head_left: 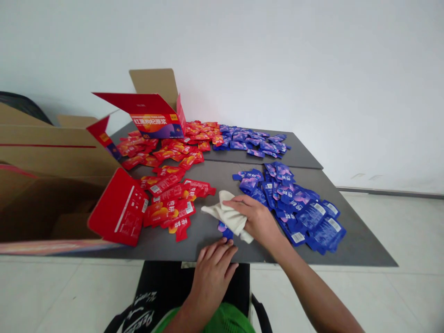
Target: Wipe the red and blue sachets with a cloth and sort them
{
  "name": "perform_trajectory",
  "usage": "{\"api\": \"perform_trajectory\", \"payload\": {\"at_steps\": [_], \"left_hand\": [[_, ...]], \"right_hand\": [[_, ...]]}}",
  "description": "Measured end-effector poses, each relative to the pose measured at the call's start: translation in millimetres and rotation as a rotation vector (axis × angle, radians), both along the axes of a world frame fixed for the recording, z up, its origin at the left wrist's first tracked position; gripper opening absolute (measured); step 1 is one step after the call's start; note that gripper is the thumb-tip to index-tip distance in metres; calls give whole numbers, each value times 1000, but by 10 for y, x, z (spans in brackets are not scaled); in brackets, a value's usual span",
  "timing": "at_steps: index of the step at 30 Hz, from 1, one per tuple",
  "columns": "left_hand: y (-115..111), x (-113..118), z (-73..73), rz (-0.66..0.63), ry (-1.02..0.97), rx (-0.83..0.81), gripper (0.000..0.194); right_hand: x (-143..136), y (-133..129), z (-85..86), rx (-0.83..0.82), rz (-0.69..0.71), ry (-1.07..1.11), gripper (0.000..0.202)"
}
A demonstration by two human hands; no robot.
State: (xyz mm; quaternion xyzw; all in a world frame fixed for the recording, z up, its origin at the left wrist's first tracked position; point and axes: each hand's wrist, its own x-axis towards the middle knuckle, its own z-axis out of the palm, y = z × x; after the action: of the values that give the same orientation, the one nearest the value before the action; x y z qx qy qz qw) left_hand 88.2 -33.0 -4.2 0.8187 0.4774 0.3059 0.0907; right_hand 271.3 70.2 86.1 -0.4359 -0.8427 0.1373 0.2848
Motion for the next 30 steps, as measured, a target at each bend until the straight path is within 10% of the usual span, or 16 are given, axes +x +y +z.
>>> {"api": "perform_trajectory", "payload": {"at_steps": [4,8,12,20,26,30], "left_hand": [[1,-4,8,8,37,-5,21],[23,-20,39,-18,12,-20,28],[37,-18,59,-17,-10,-34,27],[13,4,89,18,22,-75,26],[31,-6,107,-19,-18,-55,35],[27,-9,86,-18,-24,-34,34]], "right_hand": [[-15,-282,-170,-148,97,-113,49],[-33,142,-292,-145,-17,-111,47],[-35,450,-136,-64,-136,-156,48],[-67,-239,-210,-189,50,-159,51],[-72,394,-201,-118,-117,-155,47],[-22,282,-15,-70,-159,-101,47]]}}
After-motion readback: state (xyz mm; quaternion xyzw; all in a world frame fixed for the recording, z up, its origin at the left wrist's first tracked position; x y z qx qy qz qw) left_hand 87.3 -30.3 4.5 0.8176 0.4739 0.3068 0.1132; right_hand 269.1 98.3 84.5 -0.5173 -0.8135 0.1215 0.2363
